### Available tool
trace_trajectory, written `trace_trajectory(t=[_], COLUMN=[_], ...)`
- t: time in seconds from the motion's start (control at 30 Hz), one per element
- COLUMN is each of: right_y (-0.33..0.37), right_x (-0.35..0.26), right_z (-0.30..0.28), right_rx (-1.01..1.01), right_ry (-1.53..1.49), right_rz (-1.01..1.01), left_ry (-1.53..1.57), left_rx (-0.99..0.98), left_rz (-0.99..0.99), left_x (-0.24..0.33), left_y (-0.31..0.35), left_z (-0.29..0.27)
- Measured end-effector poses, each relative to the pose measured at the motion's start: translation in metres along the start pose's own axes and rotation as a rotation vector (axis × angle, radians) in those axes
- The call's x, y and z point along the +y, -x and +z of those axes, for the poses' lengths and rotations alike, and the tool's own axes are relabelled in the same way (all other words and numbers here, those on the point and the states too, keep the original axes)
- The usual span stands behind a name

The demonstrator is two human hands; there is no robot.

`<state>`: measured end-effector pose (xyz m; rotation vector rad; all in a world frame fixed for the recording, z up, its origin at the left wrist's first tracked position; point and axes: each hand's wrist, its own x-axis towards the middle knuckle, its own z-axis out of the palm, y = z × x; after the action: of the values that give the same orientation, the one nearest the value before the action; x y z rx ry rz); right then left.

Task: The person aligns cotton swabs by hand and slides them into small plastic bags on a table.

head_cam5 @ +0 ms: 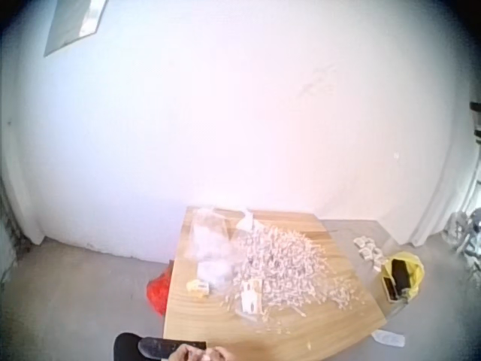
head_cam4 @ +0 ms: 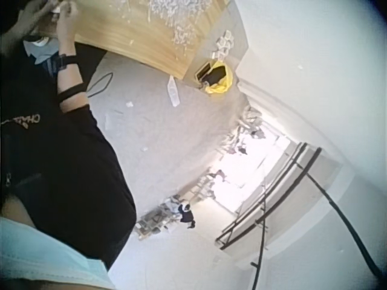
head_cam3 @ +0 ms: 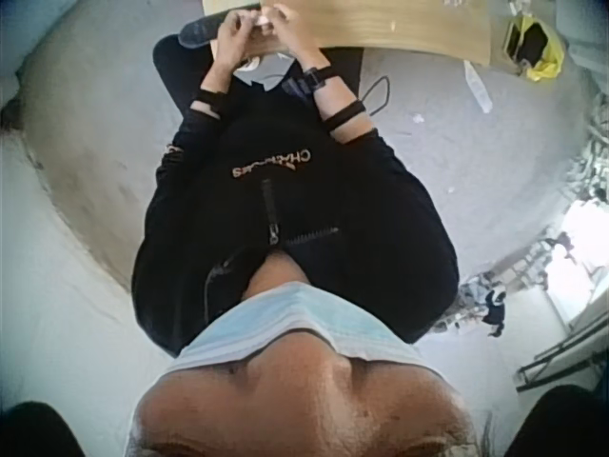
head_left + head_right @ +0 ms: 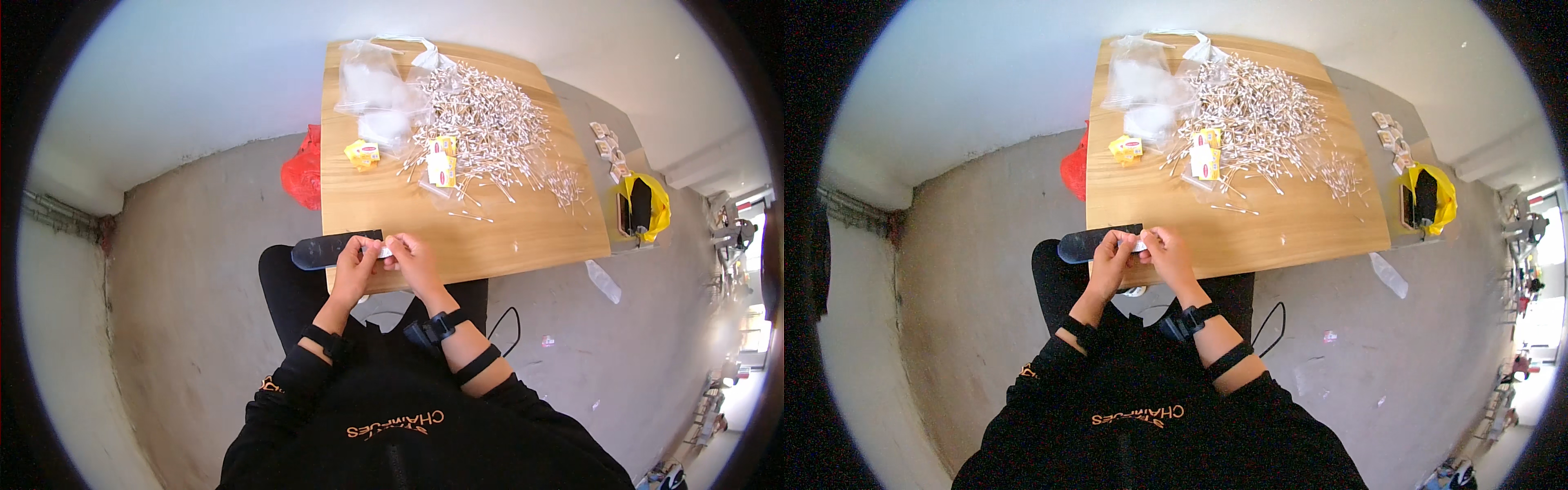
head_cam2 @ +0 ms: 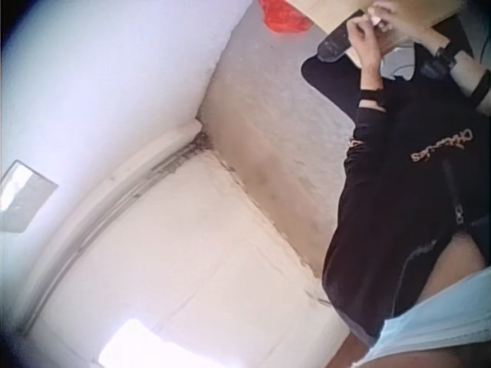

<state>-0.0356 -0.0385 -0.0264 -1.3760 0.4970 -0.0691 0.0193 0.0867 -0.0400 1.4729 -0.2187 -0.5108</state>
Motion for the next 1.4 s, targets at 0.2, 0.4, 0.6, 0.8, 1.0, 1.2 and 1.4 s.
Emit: trace_trajectory(t=[0.2,0.4,0.6,0.8,1.0,1.2,1.4], right_y=[-0.019,-0.007,-0.017,-0.038,-0.025,-0.006,0.002], right_x=[0.021,0.016,0.020,0.011,0.000,-0.006,-0.016], right_z=[-0.001,0.013,0.019,0.004,-0.013,-0.017,-0.014], right_rx=[0.057,0.224,0.321,0.041,-0.173,-0.139,0.062], right_ry=[0.138,0.351,0.271,-0.093,-0.270,0.094,0.414], right_rz=[-0.159,-0.313,-0.382,-0.043,0.083,-0.267,-0.541], left_ry=[-0.260,-0.261,-0.296,-0.407,-0.130,-0.020,-0.303], left_rx=[0.078,0.210,0.244,0.237,0.137,-0.004,-0.130], left_rz=[0.128,0.201,0.259,0.248,0.066,-0.036,0.133], left_x=[-0.003,-0.006,-0.012,-0.005,0.003,0.021,0.017], left_y=[-0.006,0.003,-0.006,-0.021,-0.010,-0.003,-0.001], left_z=[0.005,0.012,0.018,0.016,0.007,0.000,-0.011])
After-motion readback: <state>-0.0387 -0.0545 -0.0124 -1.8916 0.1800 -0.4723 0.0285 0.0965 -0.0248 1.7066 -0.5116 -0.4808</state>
